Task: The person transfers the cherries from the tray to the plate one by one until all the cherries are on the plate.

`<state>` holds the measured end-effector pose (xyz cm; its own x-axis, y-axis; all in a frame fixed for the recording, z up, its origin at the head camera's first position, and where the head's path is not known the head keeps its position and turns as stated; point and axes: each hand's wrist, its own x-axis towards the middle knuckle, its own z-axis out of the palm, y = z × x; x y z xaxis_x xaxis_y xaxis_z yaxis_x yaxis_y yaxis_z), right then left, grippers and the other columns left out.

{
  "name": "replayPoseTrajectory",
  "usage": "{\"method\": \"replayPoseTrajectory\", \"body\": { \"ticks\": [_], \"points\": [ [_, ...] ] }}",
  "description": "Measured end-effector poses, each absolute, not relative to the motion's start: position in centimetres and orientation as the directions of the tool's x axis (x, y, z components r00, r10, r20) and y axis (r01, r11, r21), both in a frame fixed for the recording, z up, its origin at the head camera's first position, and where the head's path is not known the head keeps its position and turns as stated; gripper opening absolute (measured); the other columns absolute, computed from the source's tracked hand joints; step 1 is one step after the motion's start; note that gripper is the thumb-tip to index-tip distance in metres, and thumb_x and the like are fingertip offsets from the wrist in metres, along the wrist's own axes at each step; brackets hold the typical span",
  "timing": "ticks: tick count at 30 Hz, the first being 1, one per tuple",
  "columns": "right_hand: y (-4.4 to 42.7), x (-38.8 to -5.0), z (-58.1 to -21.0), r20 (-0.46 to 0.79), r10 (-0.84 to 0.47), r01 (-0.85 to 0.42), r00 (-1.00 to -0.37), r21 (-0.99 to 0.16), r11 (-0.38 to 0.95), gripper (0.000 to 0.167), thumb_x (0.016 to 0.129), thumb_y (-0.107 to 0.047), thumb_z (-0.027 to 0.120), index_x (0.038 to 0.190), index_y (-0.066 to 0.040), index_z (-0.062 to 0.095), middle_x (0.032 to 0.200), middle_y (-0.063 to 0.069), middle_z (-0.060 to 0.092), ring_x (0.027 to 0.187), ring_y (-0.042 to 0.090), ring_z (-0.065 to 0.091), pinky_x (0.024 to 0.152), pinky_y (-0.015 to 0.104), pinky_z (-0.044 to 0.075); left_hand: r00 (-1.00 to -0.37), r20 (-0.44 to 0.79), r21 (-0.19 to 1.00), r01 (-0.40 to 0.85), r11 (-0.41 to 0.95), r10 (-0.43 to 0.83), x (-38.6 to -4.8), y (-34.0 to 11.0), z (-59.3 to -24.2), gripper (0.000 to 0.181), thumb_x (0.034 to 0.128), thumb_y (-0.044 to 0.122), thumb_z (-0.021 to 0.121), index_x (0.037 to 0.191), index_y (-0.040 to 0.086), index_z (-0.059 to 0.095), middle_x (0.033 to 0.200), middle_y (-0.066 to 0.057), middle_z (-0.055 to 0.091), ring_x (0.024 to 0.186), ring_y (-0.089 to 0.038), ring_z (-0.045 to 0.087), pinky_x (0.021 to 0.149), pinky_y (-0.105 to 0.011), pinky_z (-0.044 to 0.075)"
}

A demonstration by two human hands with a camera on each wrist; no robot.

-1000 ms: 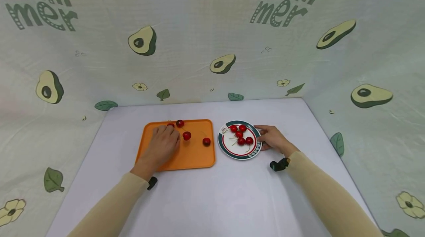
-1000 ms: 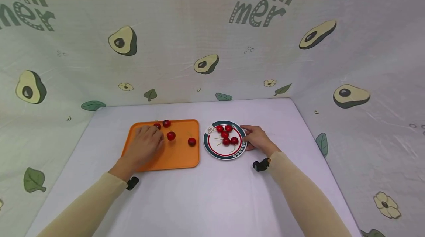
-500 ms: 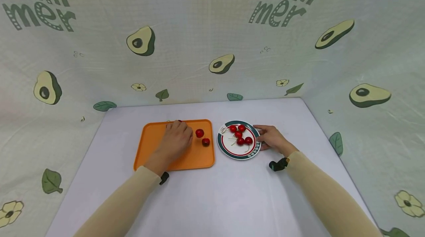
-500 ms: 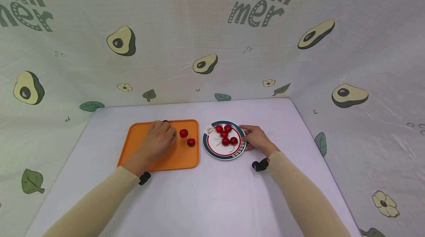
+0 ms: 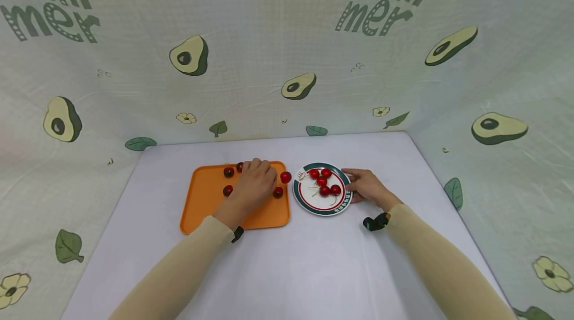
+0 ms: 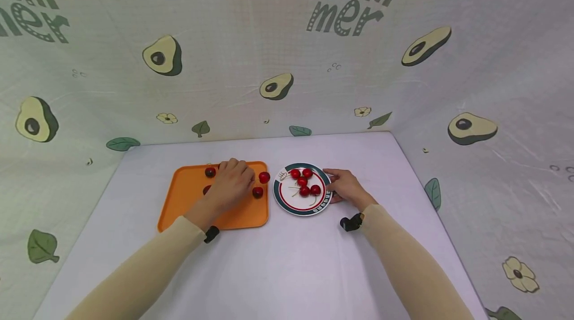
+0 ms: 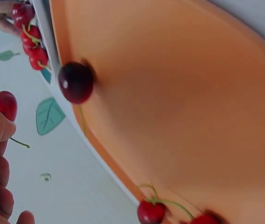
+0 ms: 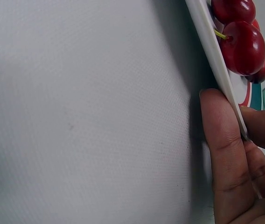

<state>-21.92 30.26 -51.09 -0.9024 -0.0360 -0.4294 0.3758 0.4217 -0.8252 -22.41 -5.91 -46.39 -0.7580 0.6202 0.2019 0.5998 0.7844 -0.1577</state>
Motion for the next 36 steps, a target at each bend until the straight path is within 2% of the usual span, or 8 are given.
{"method": "replayPoseTrajectory", "body": {
  "ticks": [7,17,24,36],
  "points": [
    [30.3,-21.9,-51.0,-0.428,-0.034,0.375,-0.903,-0.825,0.422,0.066,0.101,-0.003,0.062,0.163,-0.015,0.04,0.147,0.026,0.053,0.092,0.024,0.069,0.075,0.036,0.064,-0.74,0.169,-0.176,0.628,0.758,0.651,-22.8,-3.5,-46.9,0.024,0.1042,0.032,0.066,0.118,0.012,0.066,0.114,-0.006,0.059,0.108,-0.026,0.045,0.098,-0.042,0.043],
    [30.4,-22.0,-51.3,-0.436,-0.028,0.382,-0.899,-0.816,0.434,0.066,0.102,-0.005,0.063,0.163,-0.017,0.041,0.15,0.025,0.052,0.092,0.024,0.069,0.074,0.035,0.063,-0.723,0.144,-0.17,0.654,0.737,0.675,-23.1,-0.5,-47.9,0.024,0.105,0.03,0.064,0.122,0.013,0.066,0.105,-0.002,0.056,0.105,-0.023,0.045,0.1,-0.04,0.041],
    [30.3,-21.9,-51.1,-0.434,-0.023,0.381,-0.901,-0.813,0.44,0.066,0.102,-0.005,0.063,0.163,-0.017,0.041,0.15,0.025,0.052,0.092,0.025,0.069,0.073,0.035,0.063,-0.718,0.1,-0.209,0.662,0.72,0.689,-23.2,1.0,-48.6,0.028,0.1037,0.029,0.068,0.125,0.011,0.066,0.108,-0.004,0.058,0.104,-0.024,0.045,0.094,-0.038,0.041],
    [30.4,-22.0,-51.1,-0.431,-0.021,0.378,-0.902,-0.815,0.439,0.066,0.102,-0.004,0.062,0.163,-0.017,0.041,0.15,0.025,0.052,0.09,0.024,0.069,0.073,0.035,0.063,-0.727,0.035,-0.229,0.662,0.714,0.685,-23.1,2.5,-49.1,0.034,0.1034,0.031,0.068,0.13,0.011,0.064,0.111,-0.003,0.057,0.107,-0.023,0.044,0.097,-0.038,0.042]
  ]
}}
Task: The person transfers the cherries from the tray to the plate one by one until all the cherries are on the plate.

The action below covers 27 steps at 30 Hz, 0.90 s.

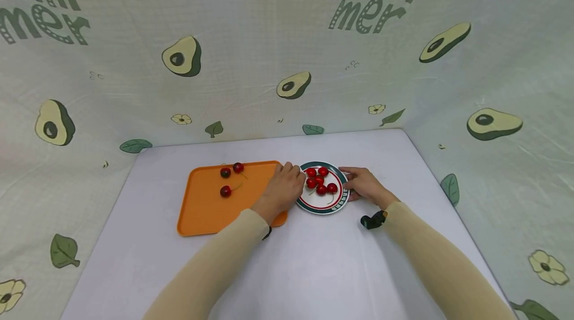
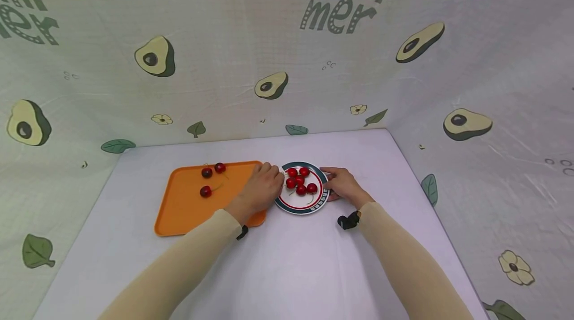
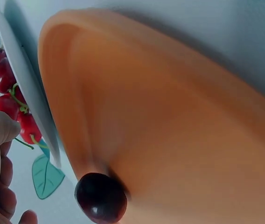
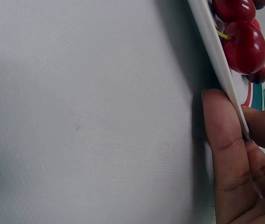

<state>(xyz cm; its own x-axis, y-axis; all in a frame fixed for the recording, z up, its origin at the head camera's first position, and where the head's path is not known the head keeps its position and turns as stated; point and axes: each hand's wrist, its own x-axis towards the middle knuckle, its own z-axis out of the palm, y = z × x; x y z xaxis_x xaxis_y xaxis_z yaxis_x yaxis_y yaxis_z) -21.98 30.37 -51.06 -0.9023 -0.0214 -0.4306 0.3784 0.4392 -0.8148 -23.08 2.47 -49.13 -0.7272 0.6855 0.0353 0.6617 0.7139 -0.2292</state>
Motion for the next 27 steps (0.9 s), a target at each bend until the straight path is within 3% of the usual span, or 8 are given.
{"method": "replayPoseTrajectory", "body": {
  "ticks": [6,16,21,27],
  "points": [
    [30.3,-22.0,-51.0,-0.428,-0.021,0.377,-0.904,-0.817,0.436,0.066,0.102,-0.004,0.062,0.163,-0.017,0.041,0.149,0.025,0.053,0.09,0.024,0.069,0.073,0.036,0.063,-0.734,0.033,-0.249,0.651,0.717,0.678,-23.2,2.8,-49.4,0.042,0.0998,0.032,0.074,0.135,0.012,0.062,0.116,-0.004,0.058,0.111,-0.023,0.045,0.099,-0.039,0.043],
    [30.4,-22.0,-51.0,-0.434,-0.025,0.384,-0.901,-0.822,0.421,0.066,0.101,-0.002,0.062,0.163,-0.016,0.042,0.151,0.025,0.052,0.089,0.023,0.07,0.073,0.035,0.063,-0.773,0.006,-0.273,0.609,0.744,0.635,-23.8,2.9,-49.3,0.035,0.103,0.028,0.069,0.134,0.012,0.063,0.113,-0.005,0.056,0.11,-0.025,0.045,0.098,-0.039,0.043],
    [30.4,-22.0,-51.0,-0.434,-0.025,0.385,-0.9,-0.823,0.417,0.066,0.101,-0.002,0.062,0.163,-0.016,0.042,0.152,0.026,0.052,0.09,0.023,0.07,0.073,0.036,0.063,-0.77,-0.018,-0.271,0.618,0.738,0.638,-23.7,3.2,-49.3,0.046,0.0989,0.031,0.076,0.139,0.014,0.062,0.117,-0.004,0.057,0.112,-0.024,0.045,0.1,-0.039,0.044],
    [30.4,-21.9,-51.0,-0.433,-0.03,0.383,-0.901,-0.826,0.413,0.066,0.102,-0.003,0.062,0.163,-0.016,0.042,0.153,0.026,0.051,0.09,0.024,0.07,0.073,0.035,0.063,-0.761,-0.007,-0.264,0.627,0.733,0.649,-23.5,3.7,-49.5,0.043,0.0986,0.031,0.076,0.137,0.015,0.063,0.119,-0.004,0.06,0.113,-0.024,0.047,0.101,-0.04,0.044]
  ]
}}
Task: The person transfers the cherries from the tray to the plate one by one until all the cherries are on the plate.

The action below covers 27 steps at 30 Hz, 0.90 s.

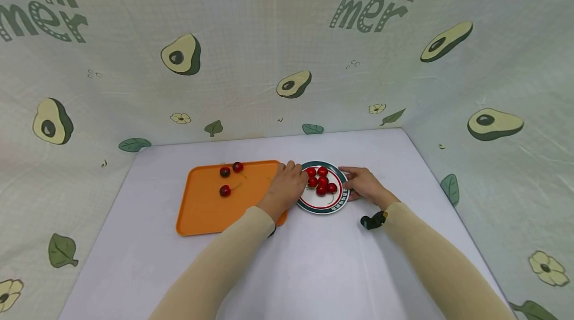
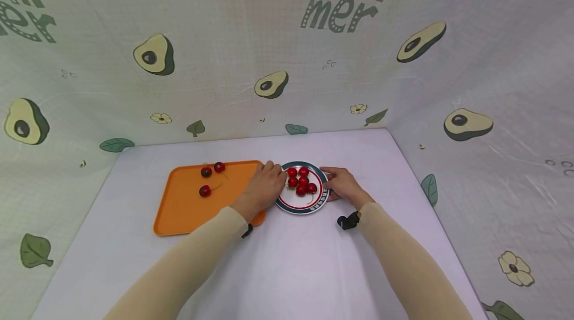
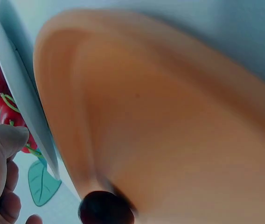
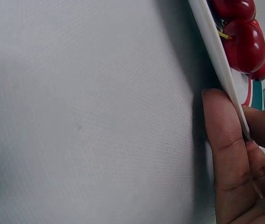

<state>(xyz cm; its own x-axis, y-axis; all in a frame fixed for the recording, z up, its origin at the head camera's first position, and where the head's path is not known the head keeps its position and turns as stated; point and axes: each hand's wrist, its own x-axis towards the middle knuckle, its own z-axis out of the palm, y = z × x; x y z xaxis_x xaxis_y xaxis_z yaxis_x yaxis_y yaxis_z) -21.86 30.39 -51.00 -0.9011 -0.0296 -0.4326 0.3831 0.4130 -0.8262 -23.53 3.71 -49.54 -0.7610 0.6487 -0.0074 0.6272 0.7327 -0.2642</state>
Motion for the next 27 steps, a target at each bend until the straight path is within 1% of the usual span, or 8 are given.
{"method": "replayPoseTrajectory", "body": {
  "ticks": [3,5,10,14,20,23,27],
  "points": [
    [30.4,-21.8,-51.0,-0.431,-0.031,0.381,-0.902,-0.827,0.412,0.065,0.102,-0.004,0.062,0.163,-0.016,0.041,0.153,0.026,0.051,0.09,0.024,0.07,0.073,0.035,0.063,-0.76,-0.005,-0.259,0.629,0.733,0.65,-23.5,3.9,-49.6,0.044,0.0966,0.032,0.078,0.135,0.016,0.064,0.119,-0.004,0.06,0.114,-0.023,0.047,0.102,-0.04,0.044],
    [30.4,-21.9,-51.0,-0.43,-0.031,0.38,-0.902,-0.827,0.414,0.065,0.102,-0.004,0.062,0.163,-0.016,0.041,0.152,0.026,0.051,0.091,0.024,0.07,0.073,0.035,0.063,-0.76,-0.001,-0.254,0.629,0.735,0.65,-23.5,4.1,-49.7,0.043,0.097,0.033,0.078,0.134,0.016,0.064,0.119,-0.003,0.061,0.114,-0.023,0.047,0.102,-0.04,0.044],
    [30.4,-21.9,-51.2,-0.433,-0.024,0.383,-0.901,-0.821,0.423,0.066,0.102,-0.004,0.062,0.163,-0.017,0.041,0.152,0.025,0.052,0.091,0.024,0.069,0.073,0.035,0.063,-0.761,0.02,-0.238,0.626,0.742,0.648,-23.4,4.1,-49.7,0.035,0.1031,0.037,0.067,0.131,0.016,0.066,0.117,-0.002,0.06,0.113,-0.022,0.046,0.101,-0.04,0.043],
    [30.4,-21.9,-51.3,-0.436,-0.025,0.385,-0.9,-0.819,0.425,0.066,0.102,-0.005,0.063,0.163,-0.017,0.041,0.151,0.026,0.052,0.092,0.025,0.069,0.073,0.036,0.063,-0.761,0.042,-0.224,0.624,0.748,0.647,-23.5,3.6,-49.4,0.035,0.1044,0.038,0.062,0.131,0.016,0.066,0.115,-0.002,0.059,0.111,-0.023,0.046,0.101,-0.041,0.043],
    [30.3,-21.9,-51.2,-0.429,-0.022,0.38,-0.903,-0.82,0.428,0.065,0.102,-0.005,0.062,0.162,-0.019,0.042,0.148,0.024,0.053,0.093,0.025,0.068,0.074,0.035,0.063,-0.775,0.075,-0.197,0.606,0.771,0.628,-23.8,1.8,-48.7,0.033,0.1062,0.033,0.059,0.132,0.014,0.066,0.113,-0.003,0.058,0.111,-0.024,0.046,0.103,-0.042,0.043],
    [30.3,-21.9,-51.2,-0.42,-0.024,0.371,-0.907,-0.824,0.428,0.065,0.102,-0.004,0.062,0.163,-0.018,0.042,0.147,0.025,0.053,0.093,0.025,0.068,0.074,0.036,0.063,-0.787,0.085,-0.189,0.59,0.785,0.611,-23.9,0.5,-48.3,0.032,0.1056,0.031,0.06,0.131,0.013,0.066,0.113,-0.005,0.058,0.111,-0.026,0.046,0.103,-0.044,0.044],
    [30.4,-21.9,-51.3,-0.422,-0.029,0.37,-0.906,-0.824,0.428,0.066,0.102,-0.005,0.062,0.163,-0.017,0.041,0.147,0.025,0.053,0.093,0.025,0.068,0.074,0.036,0.063,-0.817,0.085,-0.187,0.55,0.814,0.571,-23.9,-1.5,-47.8,0.033,0.1047,0.031,0.062,0.131,0.011,0.065,0.117,-0.007,0.06,0.113,-0.028,0.047,0.103,-0.045,0.045]
  ]
}}
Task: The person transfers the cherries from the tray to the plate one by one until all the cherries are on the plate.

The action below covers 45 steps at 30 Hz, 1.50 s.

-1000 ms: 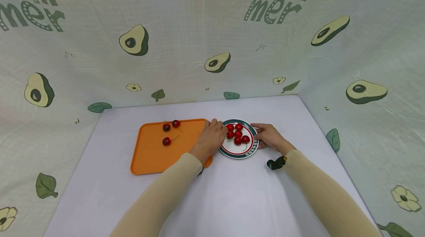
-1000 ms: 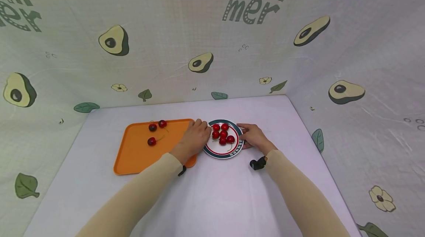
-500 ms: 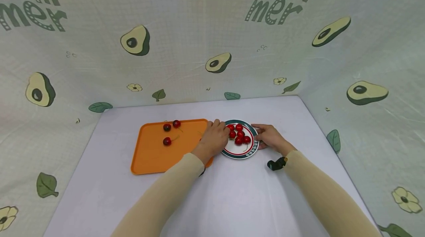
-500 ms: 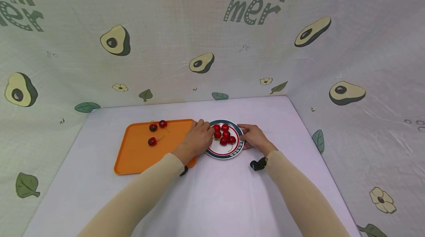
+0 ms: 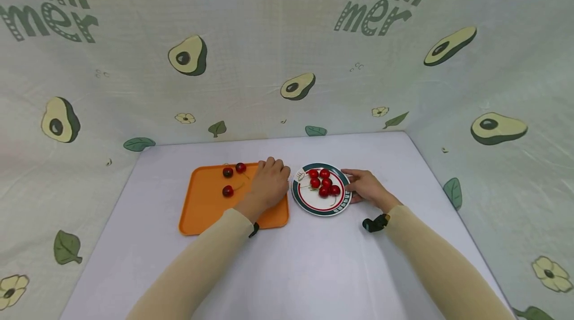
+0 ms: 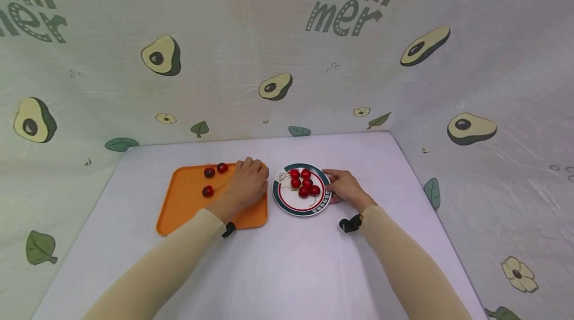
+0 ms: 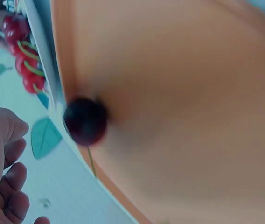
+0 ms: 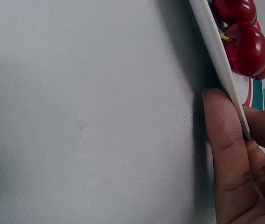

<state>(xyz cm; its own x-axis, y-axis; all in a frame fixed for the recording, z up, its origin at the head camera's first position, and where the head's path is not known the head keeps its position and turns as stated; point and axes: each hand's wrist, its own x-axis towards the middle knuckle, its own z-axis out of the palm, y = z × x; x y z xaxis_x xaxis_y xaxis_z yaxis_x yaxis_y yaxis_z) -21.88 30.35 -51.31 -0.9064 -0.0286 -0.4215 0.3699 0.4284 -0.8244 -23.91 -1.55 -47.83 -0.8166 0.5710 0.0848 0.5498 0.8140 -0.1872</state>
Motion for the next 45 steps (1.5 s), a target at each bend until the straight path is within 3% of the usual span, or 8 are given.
{"method": "replayPoseTrajectory", "body": {
  "ticks": [8,13,21,30,38,45],
  "points": [
    [30.3,-21.8,-51.4,-0.42,-0.034,0.367,-0.907,-0.825,0.429,0.066,0.102,-0.005,0.062,0.163,-0.016,0.041,0.148,0.026,0.053,0.091,0.025,0.069,0.074,0.036,0.063,-0.885,0.094,-0.091,0.449,0.889,0.457,-24.1,-7.4,-47.9,0.033,0.1056,0.03,0.061,0.129,0.008,0.065,0.126,-0.012,0.062,0.116,-0.034,0.049,0.108,-0.054,0.043],
    [30.3,-21.8,-51.3,-0.42,-0.037,0.365,-0.907,-0.827,0.427,0.066,0.102,-0.004,0.062,0.163,-0.015,0.04,0.148,0.026,0.053,0.09,0.024,0.069,0.074,0.036,0.063,-0.906,0.133,-0.027,0.403,0.915,0.403,-24.1,-10.9,-48.7,0.033,0.1022,0.027,0.062,0.125,0.003,0.067,0.122,-0.017,0.063,0.113,-0.039,0.05,0.102,-0.059,0.042],
    [30.2,-21.7,-51.2,-0.425,-0.027,0.373,-0.905,-0.823,0.428,0.065,0.103,-0.004,0.061,0.163,-0.015,0.04,0.149,0.026,0.052,0.09,0.024,0.068,0.074,0.036,0.063,-0.935,0.011,-0.005,0.354,0.935,0.354,-23.9,-12.9,-49.4,0.047,0.0993,0.038,0.066,0.127,0.0,0.065,0.124,-0.019,0.061,0.115,-0.039,0.047,0.099,-0.061,0.039],
    [30.1,-21.6,-51.0,-0.423,-0.03,0.37,-0.906,-0.823,0.431,0.065,0.103,-0.004,0.06,0.164,-0.016,0.039,0.149,0.026,0.052,0.091,0.025,0.068,0.074,0.036,0.063,-0.919,-0.058,-0.035,0.392,0.919,0.389,-23.5,-13.5,-50.0,0.044,0.1002,0.04,0.065,0.128,0.006,0.068,0.125,-0.018,0.06,0.121,-0.04,0.045,0.104,-0.062,0.035],
    [30.2,-21.5,-51.0,-0.421,-0.034,0.364,-0.906,-0.819,0.444,0.065,0.103,-0.005,0.061,0.164,-0.015,0.039,0.146,0.026,0.052,0.09,0.025,0.068,0.073,0.036,0.063,-0.902,-0.025,-0.08,0.433,0.898,0.432,-22.6,-14.1,-50.2,0.038,0.1001,0.038,0.066,0.124,0.008,0.072,0.121,-0.013,0.059,0.119,-0.036,0.045,0.106,-0.061,0.035],
    [30.2,-21.6,-51.1,-0.417,-0.035,0.36,-0.908,-0.823,0.44,0.065,0.103,-0.004,0.061,0.163,-0.015,0.04,0.145,0.026,0.052,0.088,0.024,0.068,0.073,0.036,0.063,-0.865,0.025,-0.058,0.498,0.865,0.5,-21.2,-15.9,-49.9,0.026,0.0972,0.033,0.069,0.112,0.013,0.076,0.145,-0.018,0.054,0.136,-0.044,0.042,0.112,-0.066,0.029]
  ]
}}
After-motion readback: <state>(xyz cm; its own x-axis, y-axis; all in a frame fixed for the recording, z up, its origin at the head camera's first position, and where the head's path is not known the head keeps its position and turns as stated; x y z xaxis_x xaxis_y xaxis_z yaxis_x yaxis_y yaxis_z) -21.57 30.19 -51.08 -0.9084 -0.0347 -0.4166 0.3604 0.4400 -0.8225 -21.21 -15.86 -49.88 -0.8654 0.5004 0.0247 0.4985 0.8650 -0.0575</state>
